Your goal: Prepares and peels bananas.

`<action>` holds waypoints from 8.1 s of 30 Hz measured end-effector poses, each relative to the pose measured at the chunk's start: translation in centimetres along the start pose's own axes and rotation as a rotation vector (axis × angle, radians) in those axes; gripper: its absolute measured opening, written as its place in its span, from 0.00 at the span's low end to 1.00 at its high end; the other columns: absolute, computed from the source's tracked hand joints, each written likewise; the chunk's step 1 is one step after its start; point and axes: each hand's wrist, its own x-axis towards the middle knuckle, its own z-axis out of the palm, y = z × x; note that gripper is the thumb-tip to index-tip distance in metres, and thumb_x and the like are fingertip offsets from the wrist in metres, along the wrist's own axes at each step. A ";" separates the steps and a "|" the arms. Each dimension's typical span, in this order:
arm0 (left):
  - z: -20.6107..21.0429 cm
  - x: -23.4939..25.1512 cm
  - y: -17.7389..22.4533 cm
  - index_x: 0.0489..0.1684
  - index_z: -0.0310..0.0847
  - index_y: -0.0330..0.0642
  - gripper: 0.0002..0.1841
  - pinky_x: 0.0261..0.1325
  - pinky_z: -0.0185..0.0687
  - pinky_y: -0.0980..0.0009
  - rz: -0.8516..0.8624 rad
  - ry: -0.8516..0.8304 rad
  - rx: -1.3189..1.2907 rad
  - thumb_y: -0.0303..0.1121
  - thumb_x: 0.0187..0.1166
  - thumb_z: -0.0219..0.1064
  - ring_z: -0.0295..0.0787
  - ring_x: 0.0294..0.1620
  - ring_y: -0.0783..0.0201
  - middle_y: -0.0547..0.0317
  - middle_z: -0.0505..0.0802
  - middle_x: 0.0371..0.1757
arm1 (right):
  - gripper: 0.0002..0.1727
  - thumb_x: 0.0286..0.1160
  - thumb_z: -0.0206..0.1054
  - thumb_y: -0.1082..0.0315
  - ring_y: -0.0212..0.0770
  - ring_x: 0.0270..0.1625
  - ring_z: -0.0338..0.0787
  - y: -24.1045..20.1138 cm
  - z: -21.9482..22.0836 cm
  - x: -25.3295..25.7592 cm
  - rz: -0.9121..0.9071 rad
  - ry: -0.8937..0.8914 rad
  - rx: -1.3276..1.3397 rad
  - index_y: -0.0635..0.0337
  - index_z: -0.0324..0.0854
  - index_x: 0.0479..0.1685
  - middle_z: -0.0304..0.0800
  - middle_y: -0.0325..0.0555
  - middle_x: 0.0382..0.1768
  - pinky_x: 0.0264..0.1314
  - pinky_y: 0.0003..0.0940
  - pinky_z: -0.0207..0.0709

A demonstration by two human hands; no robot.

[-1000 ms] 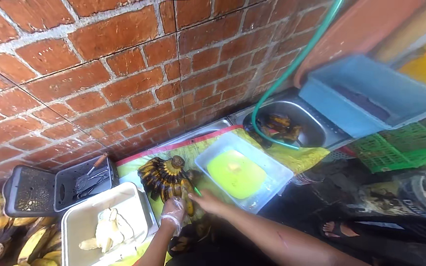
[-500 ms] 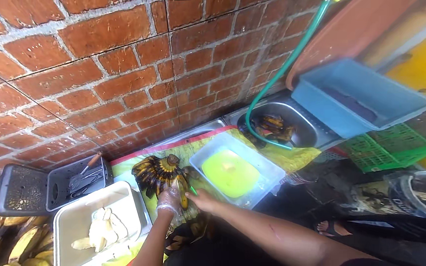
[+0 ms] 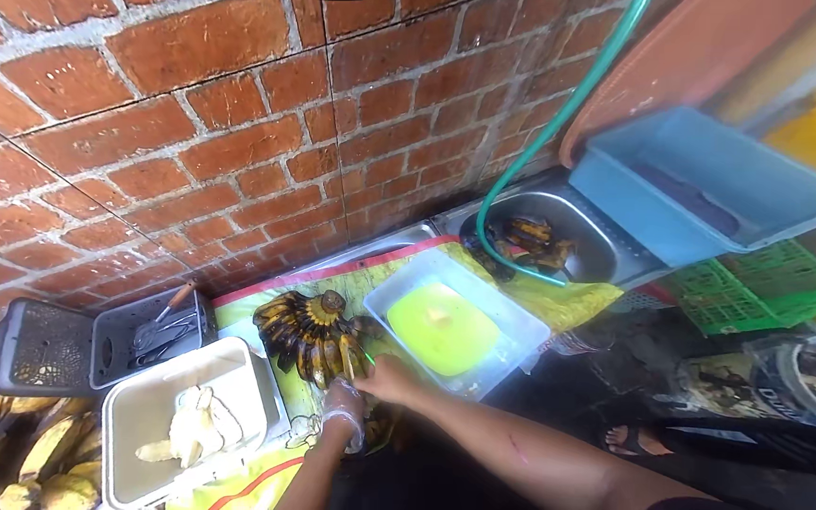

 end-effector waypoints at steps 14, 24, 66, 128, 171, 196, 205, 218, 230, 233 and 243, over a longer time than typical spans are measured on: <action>-0.1 -0.8 -3.2 0.49 0.77 0.32 0.07 0.29 0.86 0.66 -0.047 -0.040 -0.753 0.28 0.84 0.61 0.84 0.24 0.62 0.53 0.86 0.28 | 0.18 0.75 0.71 0.54 0.37 0.27 0.83 3.3 1.7 2.2 -0.002 -0.141 0.584 0.61 0.83 0.50 0.85 0.45 0.34 0.34 0.37 0.82; -0.5 -1.0 -3.1 0.39 0.78 0.34 0.11 0.25 0.81 0.66 -0.132 0.074 -0.989 0.29 0.89 0.54 0.80 0.20 0.62 0.53 0.84 0.25 | 0.26 0.69 0.78 0.55 0.32 0.23 0.75 2.7 1.4 0.9 -0.014 -0.235 0.730 0.56 0.77 0.62 0.82 0.42 0.35 0.26 0.29 0.72; 1.6 3.2 5.7 0.54 0.78 0.41 0.17 0.42 0.84 0.49 -0.102 -0.025 -1.421 0.44 0.85 0.51 0.88 0.41 0.52 0.46 0.90 0.43 | 0.22 0.72 0.76 0.60 0.45 0.50 0.91 6.0 -3.0 1.9 -0.208 -0.020 0.155 0.56 0.81 0.64 0.91 0.49 0.48 0.60 0.50 0.86; -21.5 -13.4 -8.7 0.37 0.76 0.48 0.16 0.20 0.79 0.77 0.452 0.246 -2.320 0.47 0.88 0.52 0.80 0.17 0.69 0.63 0.80 0.21 | 0.30 0.94 0.41 0.43 0.35 0.22 0.72 -14.5 8.9 -9.2 -1.106 -0.306 0.192 0.53 0.75 0.28 0.67 0.37 0.18 0.27 0.37 0.69; -26.4 -14.7 -12.7 0.41 0.75 0.46 0.22 0.26 0.87 0.64 0.369 0.214 -2.197 0.49 0.91 0.39 0.86 0.22 0.59 0.57 0.83 0.21 | 0.35 0.90 0.38 0.33 0.39 0.21 0.74 -22.1 14.1 -7.5 -1.055 -0.106 -0.034 0.49 0.73 0.25 0.67 0.37 0.16 0.27 0.43 0.70; -25.5 -13.8 -13.2 0.77 0.71 0.39 0.37 0.67 0.82 0.58 0.349 0.446 -2.086 0.61 0.92 0.35 0.87 0.67 0.56 0.47 0.89 0.67 | 0.15 0.78 0.58 0.58 0.51 0.52 0.91 -25.2 13.5 -7.7 -0.698 -0.116 -0.339 0.56 0.85 0.49 0.91 0.51 0.43 0.55 0.59 0.82; -22.7 -10.3 -16.9 0.64 0.73 0.34 0.19 0.48 0.91 0.55 0.260 0.297 -1.963 0.41 0.95 0.44 0.92 0.43 0.49 0.38 0.90 0.47 | 0.32 0.91 0.42 0.40 0.55 0.59 0.92 -27.0 11.5 -6.3 -0.639 0.125 -0.702 0.56 0.80 0.61 0.92 0.53 0.53 0.58 0.58 0.83; -28.3 -6.1 -16.6 0.82 0.72 0.51 0.25 0.68 0.80 0.36 -0.236 0.365 0.381 0.40 0.84 0.60 0.86 0.70 0.40 0.43 0.88 0.70 | 0.31 0.89 0.46 0.37 0.51 0.56 0.92 -22.4 8.9 -4.4 -0.578 0.107 -0.384 0.52 0.82 0.59 0.92 0.49 0.47 0.59 0.56 0.83; -32.7 -5.6 -16.9 0.89 0.63 0.71 0.27 0.66 0.81 0.35 -0.120 0.558 0.464 0.58 0.92 0.43 0.89 0.66 0.40 0.49 0.90 0.69 | 0.32 0.88 0.46 0.35 0.50 0.54 0.91 -18.1 7.6 -3.4 -0.595 0.114 -0.233 0.54 0.82 0.59 0.91 0.49 0.46 0.59 0.55 0.83; -33.4 -6.5 -16.7 0.83 0.72 0.61 0.24 0.62 0.85 0.42 -0.040 0.702 0.119 0.51 0.94 0.43 0.93 0.57 0.47 0.50 0.93 0.61 | 0.33 0.87 0.47 0.34 0.49 0.51 0.91 -18.1 7.7 -3.3 -0.614 0.091 -0.160 0.53 0.83 0.57 0.90 0.48 0.43 0.57 0.54 0.83; -32.6 -10.5 -11.0 0.53 0.76 0.51 0.20 0.20 0.76 0.79 0.456 0.627 -1.676 0.49 0.95 0.39 0.78 0.18 0.74 0.66 0.85 0.30 | 0.27 0.95 0.44 0.47 0.32 0.27 0.73 -23.6 11.5 -9.0 -1.026 -0.212 0.510 0.55 0.78 0.34 0.69 0.35 0.23 0.34 0.32 0.72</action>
